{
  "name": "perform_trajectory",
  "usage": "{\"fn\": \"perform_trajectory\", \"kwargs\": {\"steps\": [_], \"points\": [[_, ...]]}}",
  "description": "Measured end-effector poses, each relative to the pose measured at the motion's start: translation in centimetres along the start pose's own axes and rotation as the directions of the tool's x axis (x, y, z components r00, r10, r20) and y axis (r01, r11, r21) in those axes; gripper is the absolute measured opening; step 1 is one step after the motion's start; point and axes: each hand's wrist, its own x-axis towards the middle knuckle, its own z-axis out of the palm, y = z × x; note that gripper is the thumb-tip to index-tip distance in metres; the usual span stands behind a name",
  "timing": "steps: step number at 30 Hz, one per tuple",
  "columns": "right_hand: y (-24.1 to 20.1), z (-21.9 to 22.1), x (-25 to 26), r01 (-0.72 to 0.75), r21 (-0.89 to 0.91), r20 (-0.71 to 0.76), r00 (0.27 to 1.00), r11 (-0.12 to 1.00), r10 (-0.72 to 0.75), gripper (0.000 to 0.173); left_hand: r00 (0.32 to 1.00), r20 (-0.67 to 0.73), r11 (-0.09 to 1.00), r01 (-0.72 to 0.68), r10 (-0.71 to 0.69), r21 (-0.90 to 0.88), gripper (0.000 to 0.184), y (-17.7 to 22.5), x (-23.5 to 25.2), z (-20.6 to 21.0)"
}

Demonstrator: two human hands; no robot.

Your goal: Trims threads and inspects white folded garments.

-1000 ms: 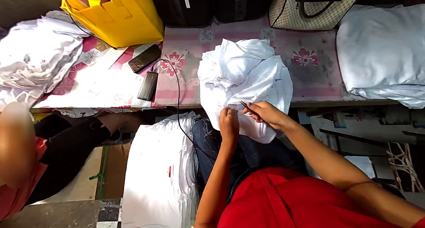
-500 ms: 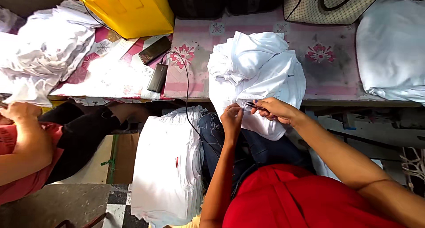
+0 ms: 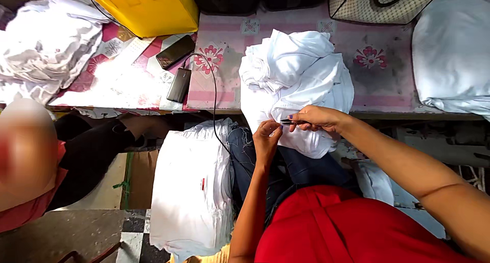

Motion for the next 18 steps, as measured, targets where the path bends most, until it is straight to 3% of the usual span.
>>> {"fn": "perform_trajectory", "kwargs": {"steps": [5,10,18], "points": [[-0.5,-1.1,-0.1,0.012,-0.08,0.003,1.0,0.997,-0.012,0.045,0.998,-0.008,0.998,-0.06,0.06,0.031,0.009,-0.4,0.0,-0.3],[-0.8,-0.5,1.1,-0.021,-0.087,0.056,0.998,0.996,0.026,0.043,0.977,0.029,0.969,-0.212,0.21,0.124,0.007,-1.2,0.1,0.1],[0.0,0.0,2.3,0.011,-0.093,0.015,1.0,0.996,-0.01,0.038,0.984,0.024,0.973,-0.176,0.174,0.148,0.008,-1.6,-0.1,0.3]]}}
